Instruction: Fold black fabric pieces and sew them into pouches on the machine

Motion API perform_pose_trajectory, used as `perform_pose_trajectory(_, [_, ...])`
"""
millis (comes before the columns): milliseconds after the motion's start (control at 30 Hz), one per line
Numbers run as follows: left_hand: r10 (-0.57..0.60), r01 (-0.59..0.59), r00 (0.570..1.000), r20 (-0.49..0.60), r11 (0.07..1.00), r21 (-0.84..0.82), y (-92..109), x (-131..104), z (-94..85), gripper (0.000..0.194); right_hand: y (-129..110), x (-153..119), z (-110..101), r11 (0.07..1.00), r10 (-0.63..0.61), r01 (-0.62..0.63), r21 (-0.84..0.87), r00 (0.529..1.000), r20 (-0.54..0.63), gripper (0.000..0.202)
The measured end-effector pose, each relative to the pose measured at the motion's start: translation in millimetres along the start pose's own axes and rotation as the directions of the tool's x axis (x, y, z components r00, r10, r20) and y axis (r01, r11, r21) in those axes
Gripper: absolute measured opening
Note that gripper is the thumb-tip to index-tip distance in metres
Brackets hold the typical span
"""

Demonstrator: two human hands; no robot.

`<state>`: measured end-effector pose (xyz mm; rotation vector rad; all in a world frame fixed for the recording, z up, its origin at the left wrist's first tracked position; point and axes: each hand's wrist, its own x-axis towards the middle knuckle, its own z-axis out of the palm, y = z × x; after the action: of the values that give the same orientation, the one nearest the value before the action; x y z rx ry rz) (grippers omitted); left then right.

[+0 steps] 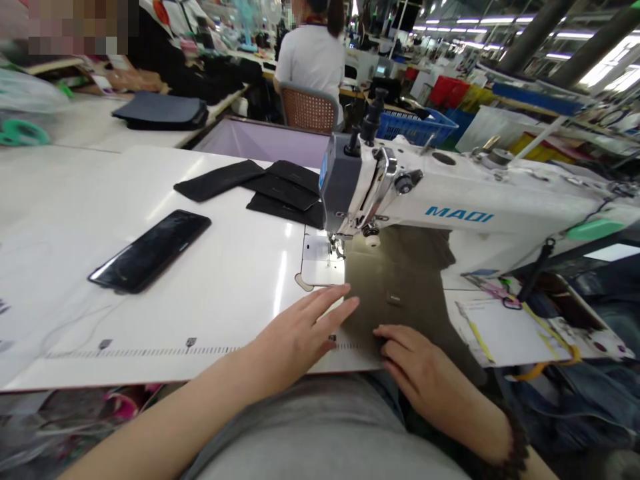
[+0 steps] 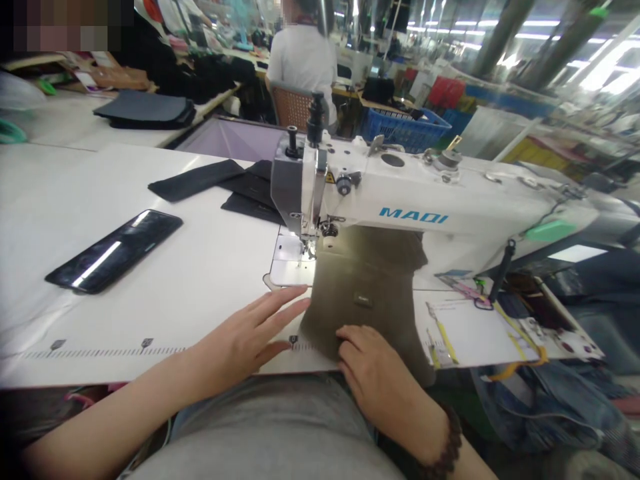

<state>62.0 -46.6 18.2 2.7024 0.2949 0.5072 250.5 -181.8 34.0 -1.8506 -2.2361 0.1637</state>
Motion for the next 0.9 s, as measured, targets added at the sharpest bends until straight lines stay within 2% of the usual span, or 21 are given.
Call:
perform_pose_trajectory(67, [0.061,-0.063,0.994,0.088,0.998,0.027,0,11,8.4,0.060,-9,0,7,0.996,0.022,-0.026,0.082,0.998,0.055,0.016])
perform_pose_trajectory(167, [0.127,-0.126,0.965,0.228,0.992,-0.016,-4,23,15.9,0.035,-17,5,6,0.977,0.041,-0.063,0.206,0.993,0.107,0.016])
perform_pose_trajectory(233, [0.101,-0.090,0.953,0.285,0.995,-0.052,-9,21,12.5,0.020,-19,9,1,0.944,0.019,-0.071,0.323,0.987,0.161,0.015])
perform_pose_trajectory(300, [0.002,0.016,0.951,0.310,0.998,-0.057,-16,10,0.9,0.021,-16,10,-5,0.894,-0.014,-0.076,0.442,0.980,0.197,0.016])
perform_pose_trajectory(400, [-0.211,0.225,0.936,0.281,0.974,-0.019,-28,-25,-24.6,0.025,0,6,-8,0.837,0.013,-0.098,0.538,0.987,0.160,0.044])
perform_pose_trajectory(467, [-0.321,0.339,0.924,0.209,0.939,-0.054,-34,-51,-38.7,0.029,13,5,-4,0.826,0.048,-0.126,0.549,0.987,0.153,0.061])
perform_pose_trajectory(533, [-0.418,0.436,0.896,0.149,0.893,-0.114,-38,-71,-45.8,0.031,22,7,3,0.828,0.028,-0.128,0.546,0.982,0.188,0.070])
perform_pose_trajectory(633, [-0.524,0.531,0.847,0.091,0.820,-0.212,-39,-84,-45.4,0.026,24,21,13,0.864,0.018,-0.097,0.494,0.987,0.162,0.053])
perform_pose_trajectory(733, [-0.562,0.554,0.825,0.066,0.779,-0.293,-40,-81,-42.2,0.019,18,42,19,0.889,0.093,-0.073,0.451,0.995,-0.023,0.025])
perform_pose_trajectory(800, [-0.576,0.562,0.815,0.068,0.755,-0.337,-41,-76,-42.0,0.017,15,56,22,0.858,0.149,-0.078,0.507,0.984,-0.100,0.017])
perform_pose_trajectory(900, [-0.605,0.579,0.794,0.059,0.722,-0.380,-43,-70,-41.7,0.016,11,72,26,0.780,0.261,-0.195,0.594,0.965,-0.026,0.018])
